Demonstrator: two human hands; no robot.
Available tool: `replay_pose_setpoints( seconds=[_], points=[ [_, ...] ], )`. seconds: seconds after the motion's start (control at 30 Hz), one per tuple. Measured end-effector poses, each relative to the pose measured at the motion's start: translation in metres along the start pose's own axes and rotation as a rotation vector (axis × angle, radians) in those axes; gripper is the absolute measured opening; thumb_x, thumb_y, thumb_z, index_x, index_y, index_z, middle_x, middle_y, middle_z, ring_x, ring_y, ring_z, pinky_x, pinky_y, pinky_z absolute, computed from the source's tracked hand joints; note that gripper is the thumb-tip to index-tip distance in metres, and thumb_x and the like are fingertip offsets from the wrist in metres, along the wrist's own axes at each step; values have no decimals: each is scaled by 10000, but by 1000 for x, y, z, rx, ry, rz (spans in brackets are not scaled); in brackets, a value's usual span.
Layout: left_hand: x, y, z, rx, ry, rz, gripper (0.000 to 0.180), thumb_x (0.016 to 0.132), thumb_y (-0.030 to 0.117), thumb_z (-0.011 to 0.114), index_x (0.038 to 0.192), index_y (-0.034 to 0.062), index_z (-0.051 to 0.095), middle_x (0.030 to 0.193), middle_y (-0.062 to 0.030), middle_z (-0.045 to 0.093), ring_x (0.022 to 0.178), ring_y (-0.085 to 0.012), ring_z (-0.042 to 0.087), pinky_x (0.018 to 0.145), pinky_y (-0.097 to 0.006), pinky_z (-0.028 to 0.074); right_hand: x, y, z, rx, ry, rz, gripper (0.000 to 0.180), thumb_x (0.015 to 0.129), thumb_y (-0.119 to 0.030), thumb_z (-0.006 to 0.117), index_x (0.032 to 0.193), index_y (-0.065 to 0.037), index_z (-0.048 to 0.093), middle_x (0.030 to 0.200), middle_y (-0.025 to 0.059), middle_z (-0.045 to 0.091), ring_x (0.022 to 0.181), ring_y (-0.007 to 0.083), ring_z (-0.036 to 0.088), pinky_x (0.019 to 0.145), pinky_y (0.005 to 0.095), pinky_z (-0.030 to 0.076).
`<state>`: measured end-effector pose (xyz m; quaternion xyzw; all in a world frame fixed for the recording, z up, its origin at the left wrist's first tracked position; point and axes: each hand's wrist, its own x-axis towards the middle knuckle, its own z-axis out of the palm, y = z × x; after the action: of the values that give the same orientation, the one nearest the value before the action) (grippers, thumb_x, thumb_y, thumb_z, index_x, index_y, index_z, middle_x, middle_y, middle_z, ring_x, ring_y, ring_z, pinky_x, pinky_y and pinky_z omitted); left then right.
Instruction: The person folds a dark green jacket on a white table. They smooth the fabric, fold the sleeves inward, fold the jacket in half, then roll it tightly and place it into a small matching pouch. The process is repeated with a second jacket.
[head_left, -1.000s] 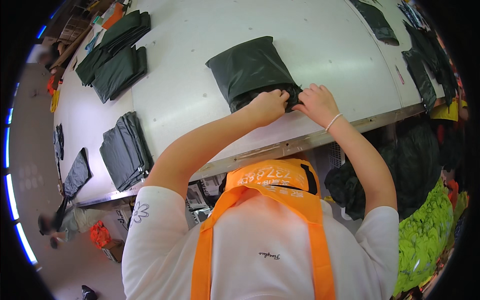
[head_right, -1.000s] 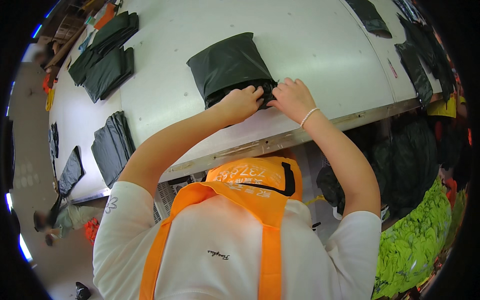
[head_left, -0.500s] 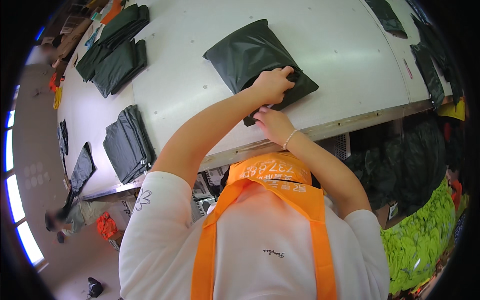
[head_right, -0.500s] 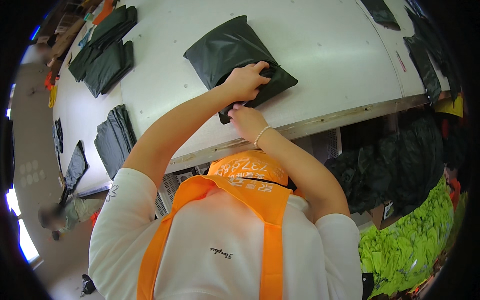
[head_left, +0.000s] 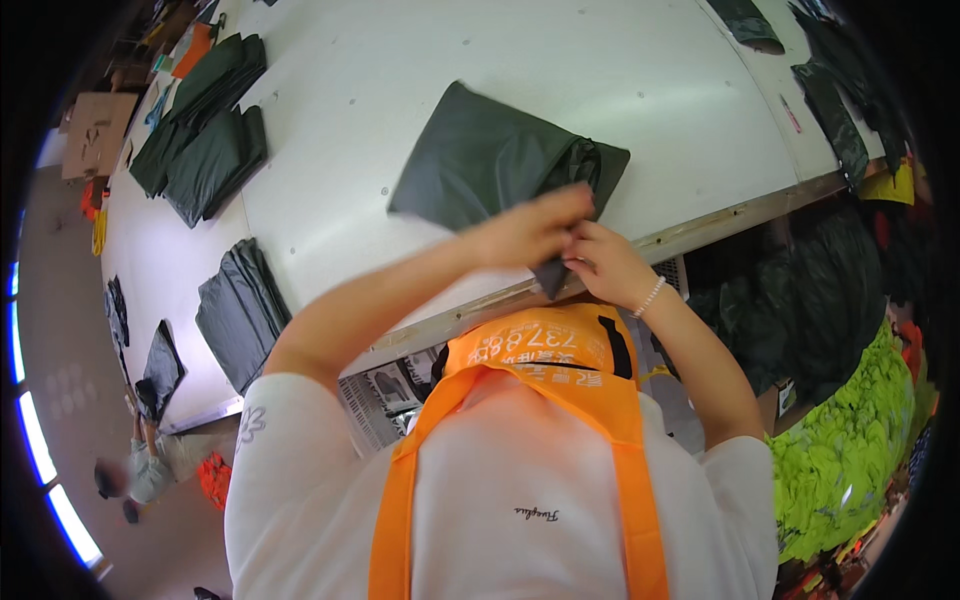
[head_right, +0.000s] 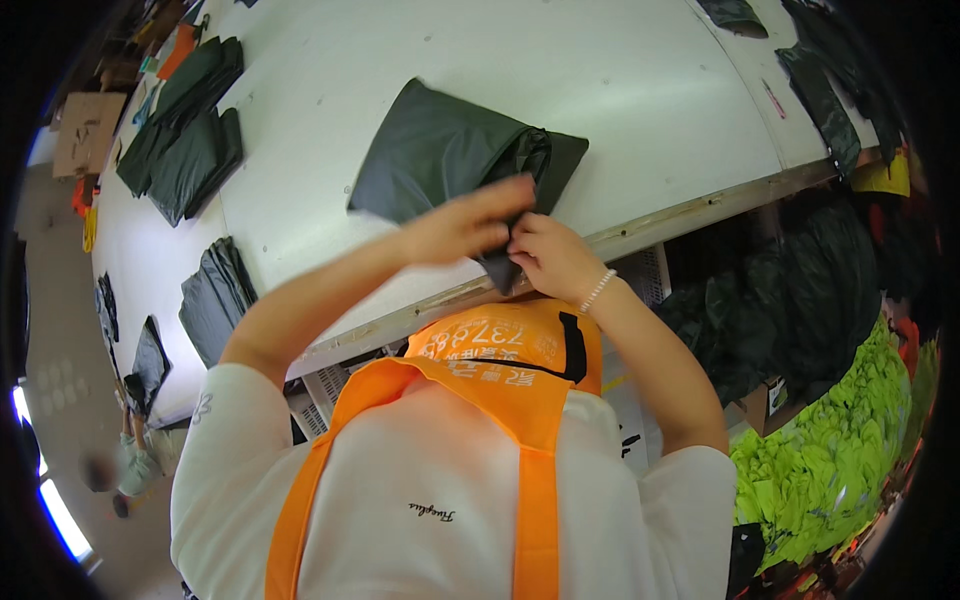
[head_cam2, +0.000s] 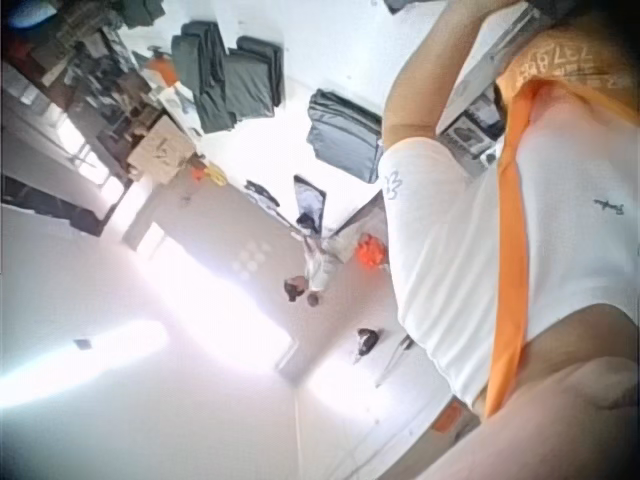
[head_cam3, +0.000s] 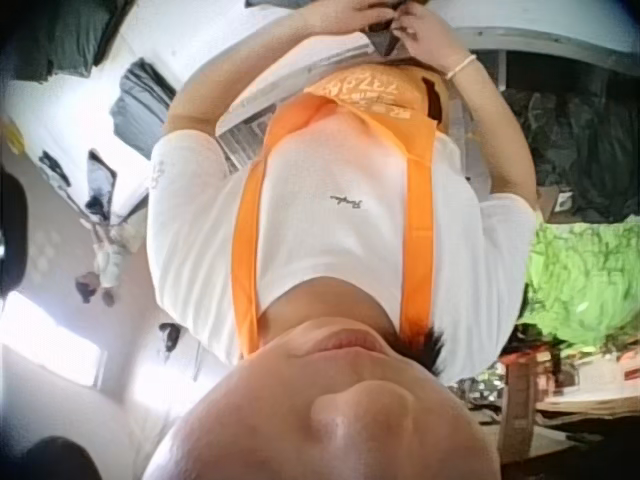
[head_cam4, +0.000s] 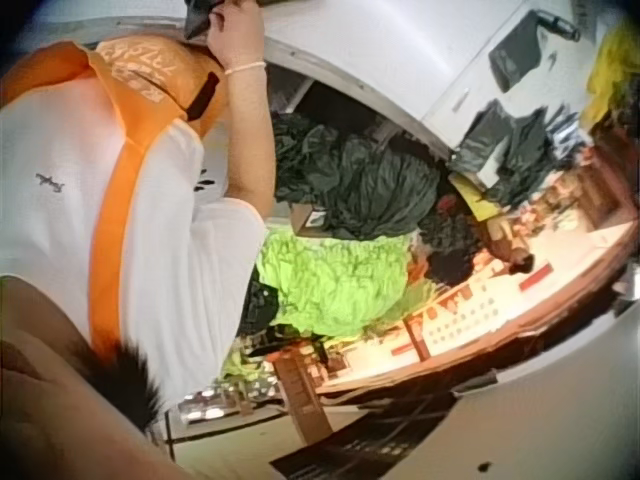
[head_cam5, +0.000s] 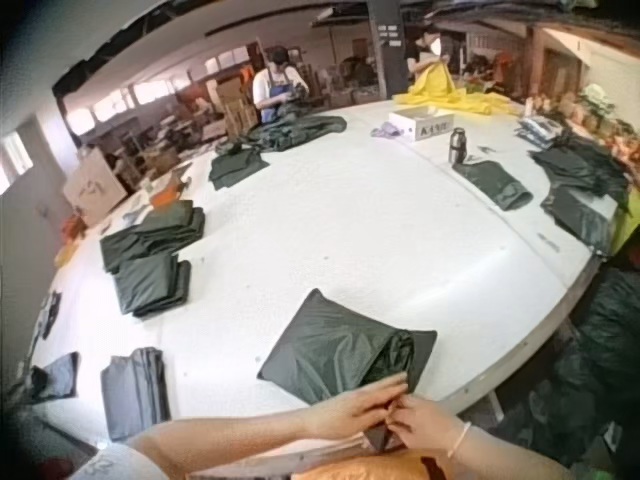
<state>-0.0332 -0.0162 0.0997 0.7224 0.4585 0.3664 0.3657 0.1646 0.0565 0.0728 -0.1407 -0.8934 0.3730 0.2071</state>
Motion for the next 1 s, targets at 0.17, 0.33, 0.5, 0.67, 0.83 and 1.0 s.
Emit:
replay_pose_setpoints(
  seconds=[0.17, 0.33, 0.5, 0.67, 0.83, 1.0],
  points=[
    [19, 10, 2, 625, 158, -49, 550, 814, 170, 627, 1324, 47, 462, 1406, -146, 408, 1298, -320, 381, 1075, -461, 295, -2, -7, -39, -80, -91, 104, 140, 753, -94, 650, 679, -8, 569, 818, 112, 544, 762, 298, 561, 659, 364, 474],
    [22, -32, 40, 843, 111, -151, 605, 868, 381, 525, 1391, 111, 389, 1490, -107, 292, 1364, -301, 269, 1087, -534, 216, 0, -1, -21, -227, -14, 188, 226, 769, -125, 673, 630, -11, 537, 776, 93, 528, 734, 287, 545, 639, 380, 468],
    [-24, -15, 53, 778, 170, -375, 607, 864, 383, 542, 1396, 137, 384, 1500, -83, 272, 1365, -308, 261, 1077, -550, 220, -7, -6, 2, -117, -14, 148, 160, 760, -136, 694, 721, -29, 582, 820, 87, 541, 769, 293, 567, 646, 370, 479],
    [-75, 8, 24, 574, 562, -371, 599, 823, 239, 612, 1345, 22, 412, 1450, -170, 329, 1314, -373, 329, 1070, -476, 272, 30, -30, 35, -88, 78, 251, 382, 767, -10, 599, 1129, -82, 498, 1026, 119, 513, 798, 353, 583, 667, 426, 501],
    [-82, -14, -2, 888, 568, -458, 486, 819, 184, 595, 1242, -38, 505, 1334, -165, 479, 1256, -300, 417, 1038, -415, 332, 89, -27, 60, -351, -27, 221, 461, 793, -23, 545, 1245, -74, 471, 1012, 129, 537, 790, 329, 604, 638, 426, 514],
    [-78, -30, 3, 987, 489, -505, 497, 844, 278, 551, 1229, -35, 524, 1314, -158, 502, 1233, -282, 432, 1011, -382, 351, 136, 0, 81, -485, -160, 176, 165, 865, -119, 494, 981, -60, 595, 865, 111, 601, 764, 318, 620, 633, 422, 511]
  ],
)
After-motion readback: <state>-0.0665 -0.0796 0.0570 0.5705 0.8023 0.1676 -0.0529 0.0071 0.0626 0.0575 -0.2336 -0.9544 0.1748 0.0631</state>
